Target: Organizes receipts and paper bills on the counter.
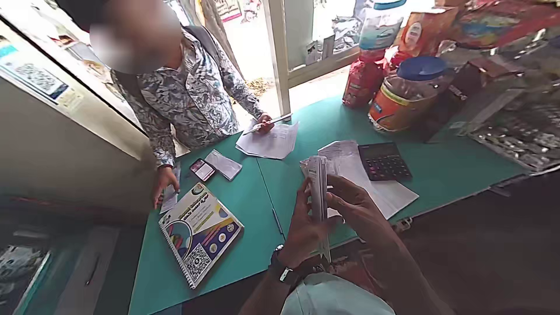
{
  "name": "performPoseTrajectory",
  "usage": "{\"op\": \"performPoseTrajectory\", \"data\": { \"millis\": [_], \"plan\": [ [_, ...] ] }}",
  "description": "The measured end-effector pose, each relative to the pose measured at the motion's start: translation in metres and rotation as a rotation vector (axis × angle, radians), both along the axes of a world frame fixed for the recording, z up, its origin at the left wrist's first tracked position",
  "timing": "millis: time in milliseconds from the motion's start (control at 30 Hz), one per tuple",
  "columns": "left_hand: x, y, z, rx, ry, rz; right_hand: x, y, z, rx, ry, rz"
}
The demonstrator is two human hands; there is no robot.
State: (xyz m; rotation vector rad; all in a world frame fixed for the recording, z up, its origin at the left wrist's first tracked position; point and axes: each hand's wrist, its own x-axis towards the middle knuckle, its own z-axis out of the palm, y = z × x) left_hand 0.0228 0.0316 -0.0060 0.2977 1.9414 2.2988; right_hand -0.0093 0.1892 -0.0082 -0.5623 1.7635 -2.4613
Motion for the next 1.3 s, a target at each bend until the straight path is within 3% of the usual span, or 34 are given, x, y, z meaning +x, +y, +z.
{"op": "performPoseTrajectory", "data": {
  "millis": [167, 267, 367, 467, 600, 733, 833, 933, 1167, 1300],
  "plan": [
    [0.004, -0.034, 0.012, 0.221, -0.115, -0.089, -0.007, -0.013, 0.007, -0.009, -0.042, -0.022],
    [0.008, -0.051, 0.016, 0.418, -0.206, 0.031, -0.011, -0.019, 0.012, 0.005, -0.042, -0.061],
    [0.011, -0.059, 0.017, 0.689, -0.29, 0.219, -0.007, -0.027, 0.013, 0.195, 0.122, -0.085],
    [0.009, -0.068, 0.012, 0.788, -0.262, 0.27, 0.003, -0.032, 0.002, 0.52, 0.375, -0.192],
    [0.011, -0.078, 0.012, 0.854, -0.211, 0.309, 0.011, -0.034, -0.001, 0.558, 0.446, -0.175],
    [0.014, -0.079, 0.009, 0.833, -0.17, 0.347, 0.015, -0.033, 0.003, 0.544, 0.447, -0.152],
    [0.008, -0.081, 0.005, 0.739, -0.027, 0.134, 0.013, -0.041, 0.006, 0.59, 0.484, -0.221],
    [0.006, -0.08, 0.006, 0.712, -0.011, 0.096, 0.016, -0.05, 0.005, 0.686, 0.534, -0.322],
    [0.007, -0.079, 0.008, 0.527, -0.066, 0.184, 0.02, -0.064, 0.004, 0.722, 0.562, -0.35],
    [0.016, -0.079, 0.017, 0.61, -0.212, 0.358, 0.016, -0.055, -0.001, 0.572, 0.506, -0.276]
  ]
}}
